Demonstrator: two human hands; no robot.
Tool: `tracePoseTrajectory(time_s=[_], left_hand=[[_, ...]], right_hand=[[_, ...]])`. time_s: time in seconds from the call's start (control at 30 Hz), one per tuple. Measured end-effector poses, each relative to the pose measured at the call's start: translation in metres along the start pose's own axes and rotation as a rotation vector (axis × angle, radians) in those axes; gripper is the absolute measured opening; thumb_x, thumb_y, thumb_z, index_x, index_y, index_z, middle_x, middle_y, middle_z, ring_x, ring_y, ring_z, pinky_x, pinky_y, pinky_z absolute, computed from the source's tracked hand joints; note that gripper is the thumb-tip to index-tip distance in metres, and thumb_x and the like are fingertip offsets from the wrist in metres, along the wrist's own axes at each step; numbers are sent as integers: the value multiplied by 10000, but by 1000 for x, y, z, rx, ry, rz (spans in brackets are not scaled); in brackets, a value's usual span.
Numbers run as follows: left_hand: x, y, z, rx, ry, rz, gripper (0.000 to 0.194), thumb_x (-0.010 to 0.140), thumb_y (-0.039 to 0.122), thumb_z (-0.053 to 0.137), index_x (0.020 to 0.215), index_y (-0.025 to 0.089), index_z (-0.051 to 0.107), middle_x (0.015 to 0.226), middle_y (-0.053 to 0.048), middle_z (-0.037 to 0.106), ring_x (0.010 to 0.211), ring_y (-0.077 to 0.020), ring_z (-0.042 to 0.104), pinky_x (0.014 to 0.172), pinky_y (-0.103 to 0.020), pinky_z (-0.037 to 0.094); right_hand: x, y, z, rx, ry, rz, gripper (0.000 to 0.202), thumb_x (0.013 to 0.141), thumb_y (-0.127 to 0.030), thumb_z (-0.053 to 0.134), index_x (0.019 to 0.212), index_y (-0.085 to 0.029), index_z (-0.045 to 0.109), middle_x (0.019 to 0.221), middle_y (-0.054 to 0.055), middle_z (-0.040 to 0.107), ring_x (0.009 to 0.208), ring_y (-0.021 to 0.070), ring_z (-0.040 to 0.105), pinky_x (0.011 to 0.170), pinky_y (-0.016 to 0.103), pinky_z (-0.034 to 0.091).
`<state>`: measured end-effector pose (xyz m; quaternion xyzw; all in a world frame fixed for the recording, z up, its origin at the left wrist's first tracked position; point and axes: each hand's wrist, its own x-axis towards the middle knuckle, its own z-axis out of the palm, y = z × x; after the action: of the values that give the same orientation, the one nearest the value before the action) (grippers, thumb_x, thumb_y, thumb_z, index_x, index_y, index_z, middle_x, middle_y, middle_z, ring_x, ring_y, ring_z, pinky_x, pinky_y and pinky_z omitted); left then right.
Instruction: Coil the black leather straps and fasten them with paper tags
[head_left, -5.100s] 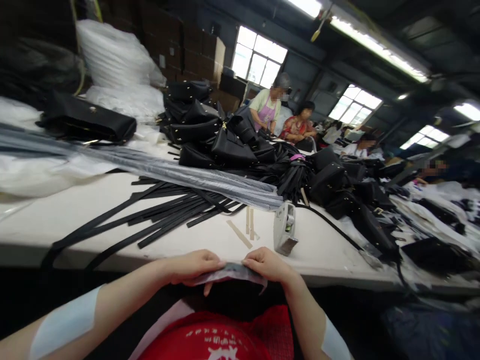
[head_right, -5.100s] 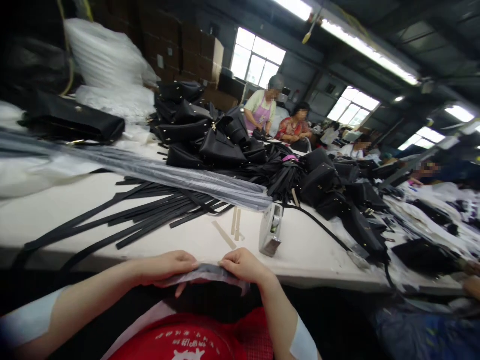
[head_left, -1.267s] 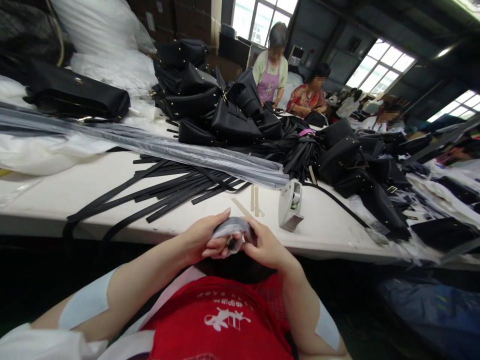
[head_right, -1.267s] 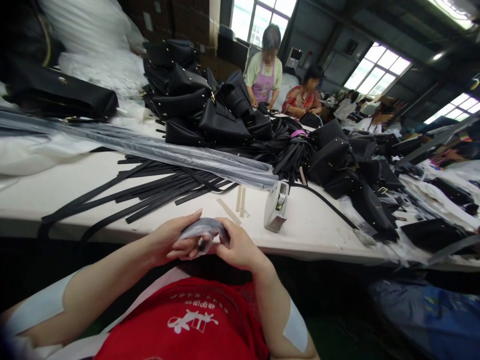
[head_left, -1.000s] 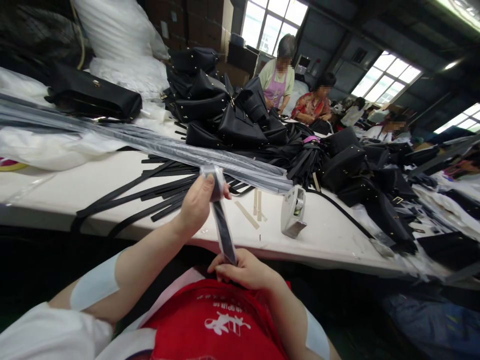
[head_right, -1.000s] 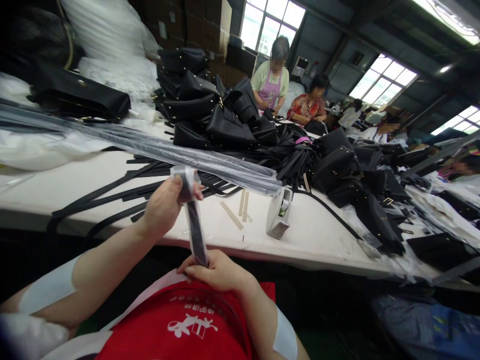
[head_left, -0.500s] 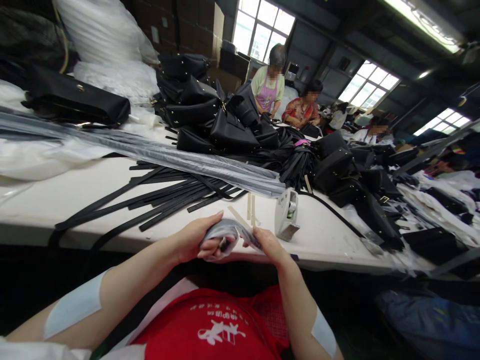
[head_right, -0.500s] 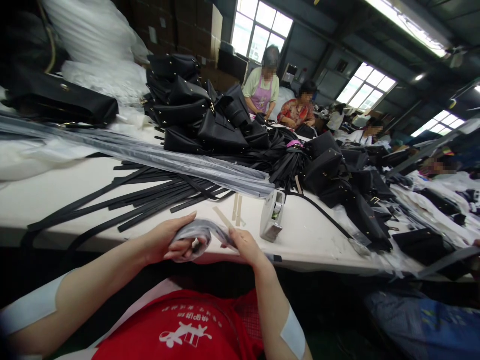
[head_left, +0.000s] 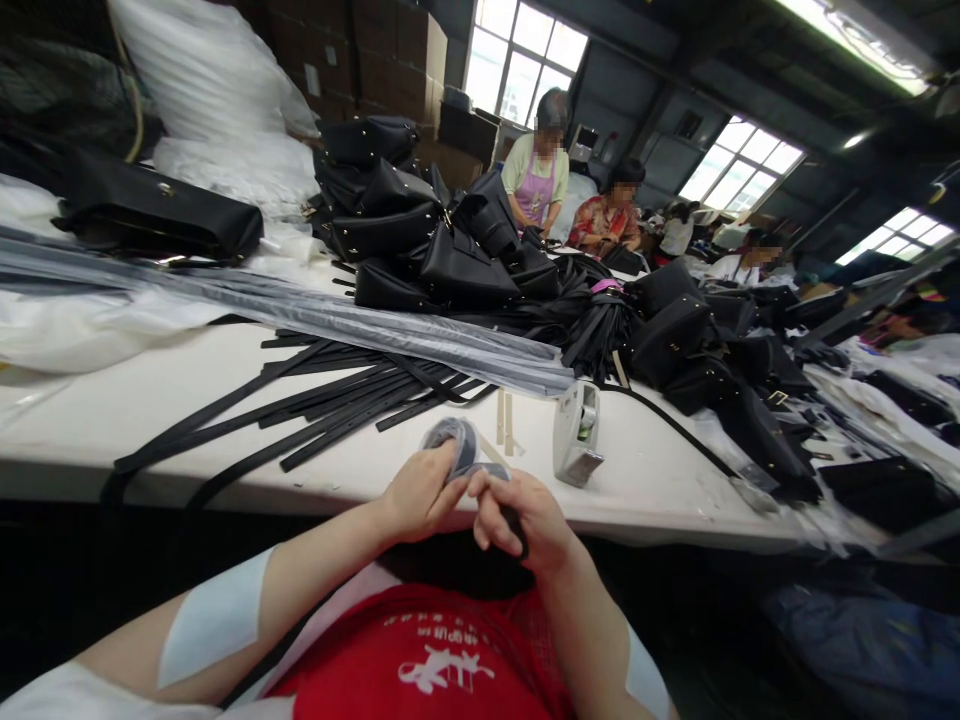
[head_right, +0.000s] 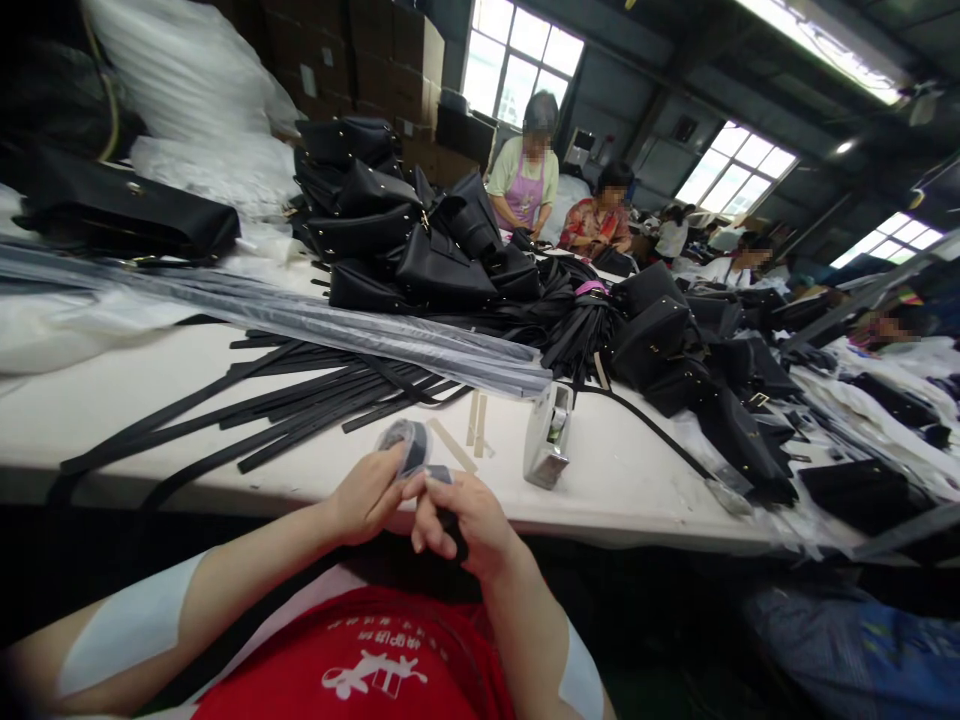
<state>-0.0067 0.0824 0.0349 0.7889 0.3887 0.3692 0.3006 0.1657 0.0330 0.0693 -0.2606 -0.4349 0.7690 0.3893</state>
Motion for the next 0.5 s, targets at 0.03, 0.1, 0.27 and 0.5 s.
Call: tracePoseTrajectory(time_s=[0.03,0.1,0.27,0.5], left_hand=[[-6,1,5,43,-68,14,367,876,505,444,891,169,591,787,-72,606,703,-226,540,686,-339,407],[-12,4,9,31,-133,-59,391,894,515,400,827,185,598,724,-49,604,650,-202,533,633,-308,389],[-9,9,4,-451,-406,-503,665,868,713,250,582,183,532,416,17,430,386,-128,394,426,-257,318],[-18,11,-1,-1118,-547,-704,671,878,678,334,713,117,663,324,72,303,287,-83,268,379,-228,289]], right_hand=[[-1,-7,-4,46,28,-17,328,921,-425,494,931,-134,646,439,-96,425,298,42,264,528,251,445],[-3,-20,-12,60,102,-37,495,949,-516,362,988,-130,668,475,-74,431,302,56,279,528,278,454],[-15,-48,-25,-546,441,-463,601,919,-643,293,997,-206,698,746,57,630,675,195,602,807,413,490],[-4,6,-31,-1212,121,-85,424,964,-509,363,994,-181,629,891,77,669,791,191,591,767,340,465]])
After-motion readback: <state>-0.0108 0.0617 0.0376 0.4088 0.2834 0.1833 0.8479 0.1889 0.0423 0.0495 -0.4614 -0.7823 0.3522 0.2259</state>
